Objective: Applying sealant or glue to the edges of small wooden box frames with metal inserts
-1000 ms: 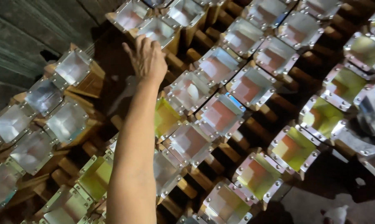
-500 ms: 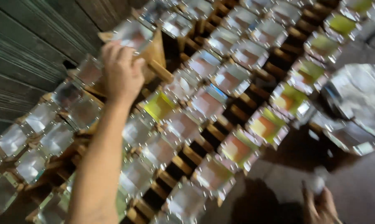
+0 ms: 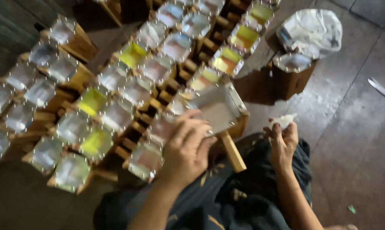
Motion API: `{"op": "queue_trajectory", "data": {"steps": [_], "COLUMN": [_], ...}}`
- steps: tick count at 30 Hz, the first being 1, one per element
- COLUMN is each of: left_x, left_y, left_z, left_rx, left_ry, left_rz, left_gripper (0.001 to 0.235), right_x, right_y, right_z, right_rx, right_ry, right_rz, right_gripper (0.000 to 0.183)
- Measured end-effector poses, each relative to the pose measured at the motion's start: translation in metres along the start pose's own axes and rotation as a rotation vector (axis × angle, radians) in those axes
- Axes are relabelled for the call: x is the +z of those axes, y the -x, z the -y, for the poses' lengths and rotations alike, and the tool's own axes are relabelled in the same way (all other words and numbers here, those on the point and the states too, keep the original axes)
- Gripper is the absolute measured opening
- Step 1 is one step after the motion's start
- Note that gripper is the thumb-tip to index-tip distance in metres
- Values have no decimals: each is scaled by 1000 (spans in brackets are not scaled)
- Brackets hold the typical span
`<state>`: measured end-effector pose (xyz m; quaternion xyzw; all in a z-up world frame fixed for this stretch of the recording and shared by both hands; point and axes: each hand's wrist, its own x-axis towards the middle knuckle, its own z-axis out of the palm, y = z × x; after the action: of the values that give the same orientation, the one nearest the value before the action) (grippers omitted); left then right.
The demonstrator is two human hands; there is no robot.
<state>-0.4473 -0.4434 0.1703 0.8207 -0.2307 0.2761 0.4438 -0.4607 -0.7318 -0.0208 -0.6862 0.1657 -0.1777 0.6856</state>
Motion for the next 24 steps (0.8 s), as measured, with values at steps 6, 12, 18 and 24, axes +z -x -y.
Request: {"op": "queue_trajectory", "data": {"steps": [6,12,18,24], "left_x": [68,94,97,106], "left_y": [134,206,229,259], "left_z": [-9,21,9,34], "left_rx": [-9,-58,-232,-1076], "left_ry": [-224,-271,-259,221], "left_rz": [22,36,-87,-185], "left_gripper": [18,21,49,49], "right_x": [-2,17,25,29], "right_y": [44,74,64,65], "right_z": [2,-30,-51,-29], "right_rx": [193,210,219,145], "right_ry": [-295,-54,53,77], "right_rz": [100,272,410,461], "right_gripper": [21,28,29,28]}}
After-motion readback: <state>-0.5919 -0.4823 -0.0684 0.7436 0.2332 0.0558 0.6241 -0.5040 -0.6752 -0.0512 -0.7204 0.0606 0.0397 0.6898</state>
